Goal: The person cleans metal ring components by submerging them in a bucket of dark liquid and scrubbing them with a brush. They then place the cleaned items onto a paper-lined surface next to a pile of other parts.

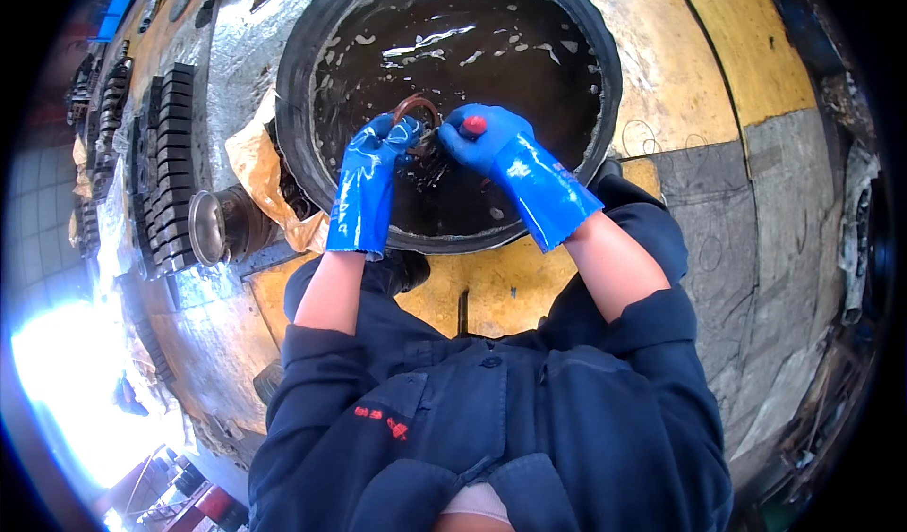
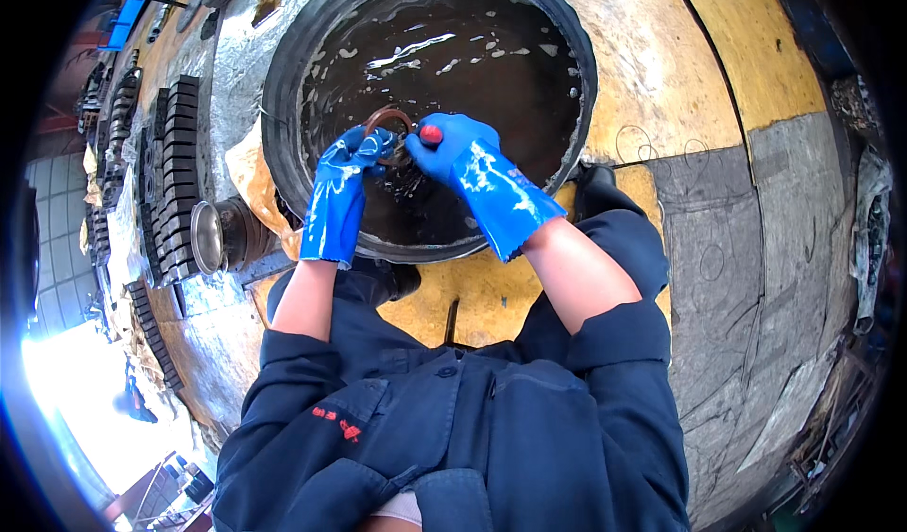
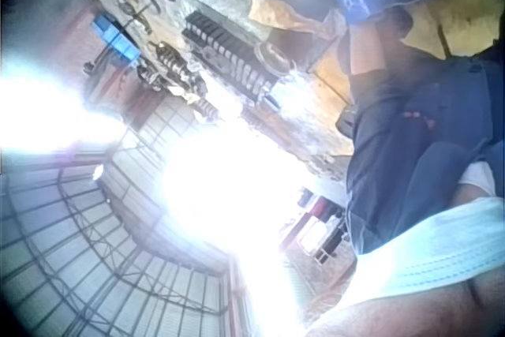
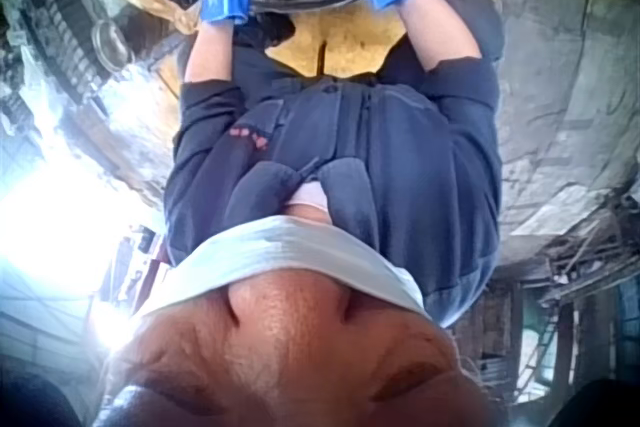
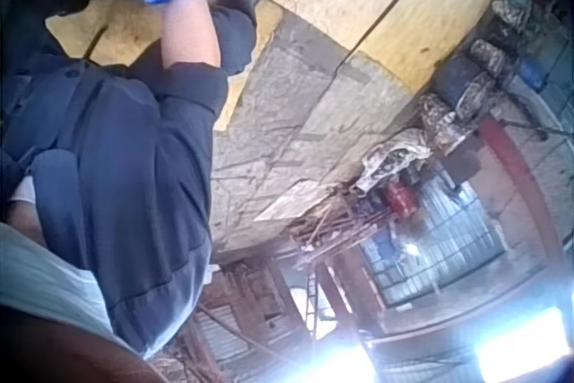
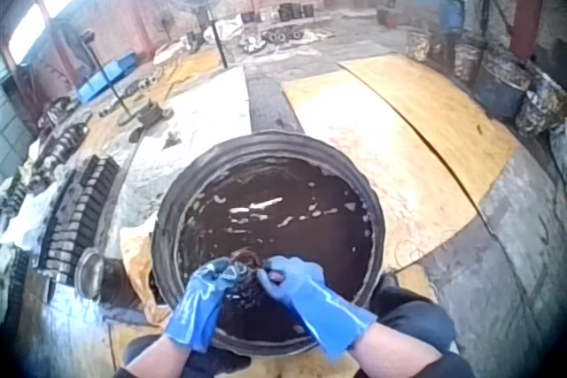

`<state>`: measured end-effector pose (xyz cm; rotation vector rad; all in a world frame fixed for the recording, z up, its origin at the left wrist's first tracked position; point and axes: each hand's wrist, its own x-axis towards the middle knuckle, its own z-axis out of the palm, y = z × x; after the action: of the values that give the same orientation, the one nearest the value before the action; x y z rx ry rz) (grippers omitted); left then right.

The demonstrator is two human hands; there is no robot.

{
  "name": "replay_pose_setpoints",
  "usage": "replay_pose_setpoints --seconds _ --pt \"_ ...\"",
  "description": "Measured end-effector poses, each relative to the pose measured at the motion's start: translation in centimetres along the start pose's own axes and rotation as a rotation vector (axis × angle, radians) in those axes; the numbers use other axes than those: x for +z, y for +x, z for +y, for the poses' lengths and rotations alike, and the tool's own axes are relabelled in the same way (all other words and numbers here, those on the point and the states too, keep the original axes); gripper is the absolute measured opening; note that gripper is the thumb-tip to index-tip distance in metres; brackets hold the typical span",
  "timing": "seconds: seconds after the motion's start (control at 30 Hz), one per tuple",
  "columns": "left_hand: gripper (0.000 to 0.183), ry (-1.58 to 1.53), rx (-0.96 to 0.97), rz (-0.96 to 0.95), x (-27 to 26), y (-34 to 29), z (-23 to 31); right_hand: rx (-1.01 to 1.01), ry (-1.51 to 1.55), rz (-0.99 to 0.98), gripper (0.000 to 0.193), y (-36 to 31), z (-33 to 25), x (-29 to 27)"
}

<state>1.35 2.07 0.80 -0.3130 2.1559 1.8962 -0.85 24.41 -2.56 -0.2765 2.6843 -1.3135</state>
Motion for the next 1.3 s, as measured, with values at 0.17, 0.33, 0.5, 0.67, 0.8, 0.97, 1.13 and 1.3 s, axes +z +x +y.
replay_pose_setpoints --seconds 0.17,0.33,0.5,0.67,0.8,0.97,1.13,1.3 --pt "0.042 -0.024 -0.034 -0.057 -0.5 -0.1 0.0 -0.189 -0.409 -0.078 0.025 0.6 -2.1 -0.8" --pt "0.039 0.180 -0.006 -0.113 0.0 -0.2 0.7 -0.108 -0.383 -0.179 0.025 0.0 -2.1 -1.4" --pt "0.037 0.260 0.109 -0.049 -0.6 0.7 -1.6 0.323 0.050 -0.310 0.046 1.1 -0.7 -1.2" --pt "0.030 0.269 0.148 0.106 -1.0 1.0 -1.0 0.459 0.192 -0.288 0.055 0.5 0.5 -4.4" --pt "0.034 0.316 0.229 0.102 -1.5 1.2 0.1 0.455 -0.071 -0.022 0.059 1.0 0.0 -6.5" --pt "0.039 0.415 0.247 0.012 -2.0 1.5 -0.9 0.021 -0.062 0.281 0.037 0.7 -1.1 -7.1" --pt "0.032 0.672 0.449 -0.141 -2.0 2.6 -1.7 -0.368 -0.140 0.020 0.055 1.1 1.0 -4.2" --pt "0.027 0.673 0.523 -0.197 -1.9 2.5 -2.7 -0.168 -0.293 -0.367 0.040 1.1 -0.8 -5.5"
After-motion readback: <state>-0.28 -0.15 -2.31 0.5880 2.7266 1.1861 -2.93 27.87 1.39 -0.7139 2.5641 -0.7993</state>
